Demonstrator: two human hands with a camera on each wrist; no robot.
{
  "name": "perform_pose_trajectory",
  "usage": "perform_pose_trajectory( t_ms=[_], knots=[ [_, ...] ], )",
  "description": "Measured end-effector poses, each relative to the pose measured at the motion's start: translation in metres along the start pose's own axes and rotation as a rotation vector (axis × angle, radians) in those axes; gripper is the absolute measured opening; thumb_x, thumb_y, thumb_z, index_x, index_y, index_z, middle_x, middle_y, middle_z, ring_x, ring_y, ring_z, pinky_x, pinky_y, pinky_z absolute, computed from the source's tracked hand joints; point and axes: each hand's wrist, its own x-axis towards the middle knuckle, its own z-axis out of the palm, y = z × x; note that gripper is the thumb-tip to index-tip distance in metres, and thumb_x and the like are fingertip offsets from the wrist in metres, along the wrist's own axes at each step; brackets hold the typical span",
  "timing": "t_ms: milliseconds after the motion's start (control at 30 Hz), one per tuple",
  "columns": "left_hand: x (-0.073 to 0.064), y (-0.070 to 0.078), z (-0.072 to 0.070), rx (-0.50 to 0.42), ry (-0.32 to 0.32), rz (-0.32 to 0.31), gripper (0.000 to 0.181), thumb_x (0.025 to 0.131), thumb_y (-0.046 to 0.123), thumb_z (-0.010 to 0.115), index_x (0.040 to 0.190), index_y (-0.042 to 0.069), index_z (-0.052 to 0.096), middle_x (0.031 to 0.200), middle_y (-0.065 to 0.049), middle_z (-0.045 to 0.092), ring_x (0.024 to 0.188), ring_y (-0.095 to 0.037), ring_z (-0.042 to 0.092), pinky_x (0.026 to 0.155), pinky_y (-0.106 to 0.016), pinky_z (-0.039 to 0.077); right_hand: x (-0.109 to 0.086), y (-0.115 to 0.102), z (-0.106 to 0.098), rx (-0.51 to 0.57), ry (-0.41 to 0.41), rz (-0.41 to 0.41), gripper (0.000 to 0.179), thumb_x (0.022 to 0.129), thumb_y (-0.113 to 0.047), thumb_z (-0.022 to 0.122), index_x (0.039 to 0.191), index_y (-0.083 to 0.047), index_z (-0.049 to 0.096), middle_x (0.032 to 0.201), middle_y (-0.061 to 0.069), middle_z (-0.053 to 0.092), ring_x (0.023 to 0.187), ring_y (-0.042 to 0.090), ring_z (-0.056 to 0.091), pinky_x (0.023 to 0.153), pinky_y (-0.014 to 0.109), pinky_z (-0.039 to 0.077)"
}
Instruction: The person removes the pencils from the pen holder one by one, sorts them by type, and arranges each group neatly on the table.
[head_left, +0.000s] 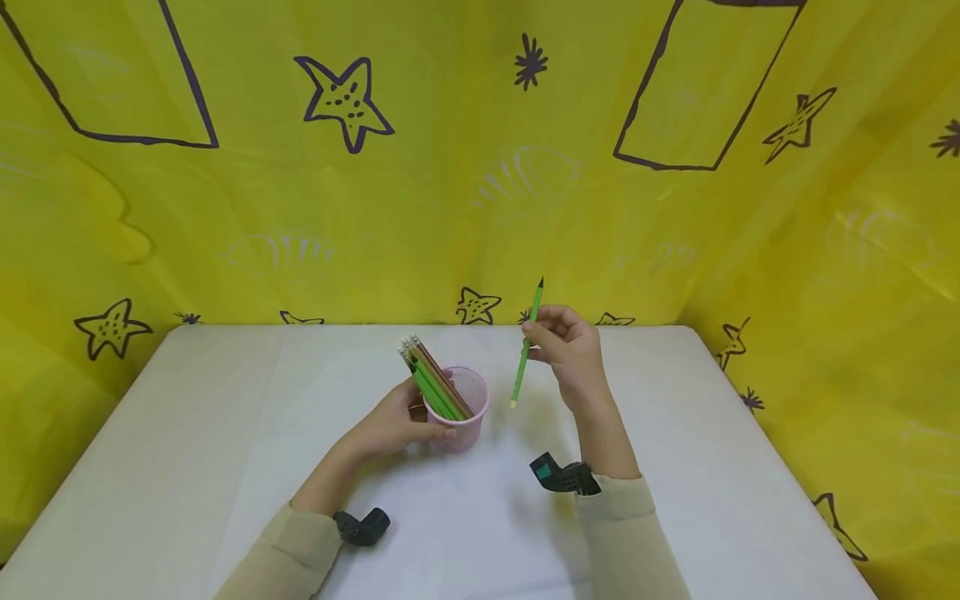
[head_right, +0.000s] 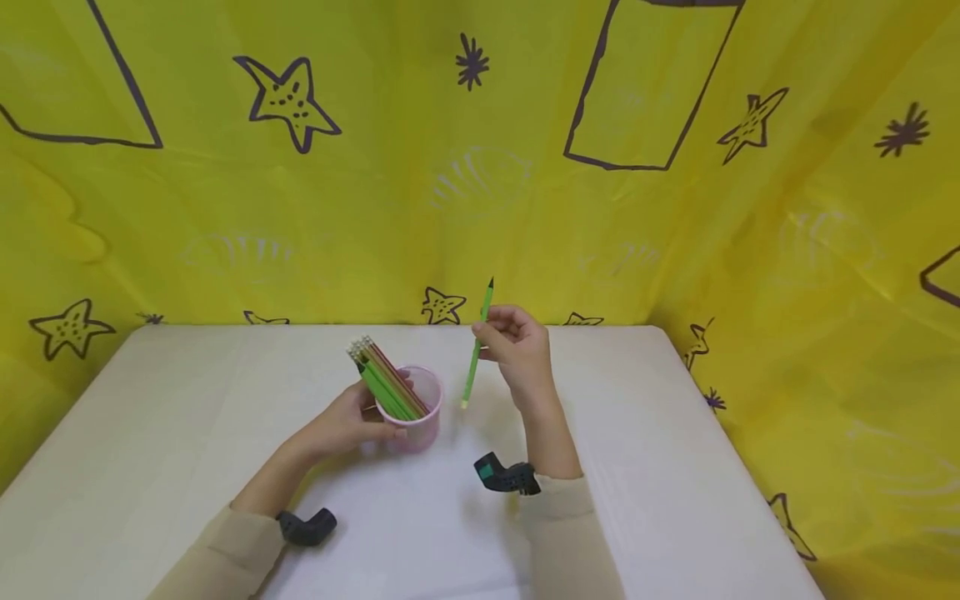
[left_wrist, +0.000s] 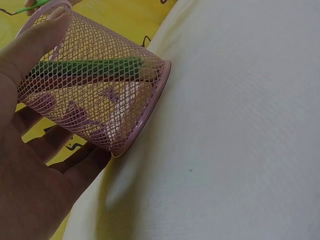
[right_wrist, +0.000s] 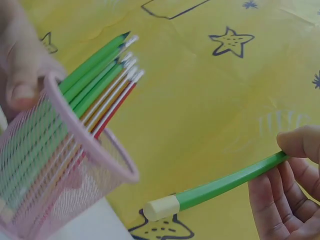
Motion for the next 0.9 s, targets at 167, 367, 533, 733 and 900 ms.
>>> perform_pose_trajectory(
  t_ms=[167,367,533,733,900],
  knots=[
    [0.002,0.000,0.001,0.004,0.008,-0.004,0.077,0.077,0.018,0.086,0.141,0.005,0.046,0.130,-0.013,0.060,0.112,-0.024,0.062,0.099,-0.035,0.052,0.002,0.003,-0.010,-0.065,-0.016,-0.003,0.026,0.091,-0.007,0.071,0.113,0.003,0.060,0.087,-0.001,0.065,0.078,0.013,0.065,0.070,0.030,0.062],
    [0.001,-0.002,0.004,-0.005,-0.013,-0.023,0.077,0.078,0.020,0.086,0.141,0.004,0.044,0.130,-0.014,0.060,0.112,-0.024,0.062,0.098,-0.034,0.052,-0.001,0.011,-0.028,-0.106,0.015,0.041,0.025,0.091,-0.007,0.071,0.113,-0.002,0.060,0.086,0.000,0.064,0.076,0.013,0.065,0.070,0.029,0.062],
    [0.001,-0.004,0.007,-0.007,-0.014,-0.019,0.077,0.079,0.020,0.086,0.142,0.004,0.044,0.131,-0.013,0.060,0.112,-0.024,0.062,0.098,-0.031,0.052,-0.004,0.015,-0.034,-0.117,0.011,0.062,0.036,0.090,-0.007,0.072,0.122,0.002,0.056,0.086,0.000,0.065,0.078,0.014,0.066,0.070,0.029,0.062],
    [0.000,-0.003,0.006,0.000,0.005,-0.022,0.076,0.078,0.020,0.086,0.140,0.006,0.046,0.130,-0.013,0.060,0.112,-0.024,0.062,0.097,-0.031,0.052,-0.003,0.020,-0.032,-0.137,-0.020,0.056,0.034,0.089,-0.007,0.072,0.120,-0.003,0.057,0.089,0.004,0.066,0.074,0.015,0.069,0.070,0.030,0.062],
    [-0.001,-0.001,0.004,0.006,0.006,-0.019,0.076,0.078,0.020,0.086,0.140,0.005,0.046,0.130,-0.013,0.060,0.112,-0.024,0.062,0.099,-0.036,0.052,0.000,0.024,-0.033,-0.192,-0.011,0.064,0.034,0.089,-0.010,0.073,0.119,-0.003,0.058,0.090,0.006,0.064,0.074,0.015,0.067,0.069,0.030,0.061]
  ],
)
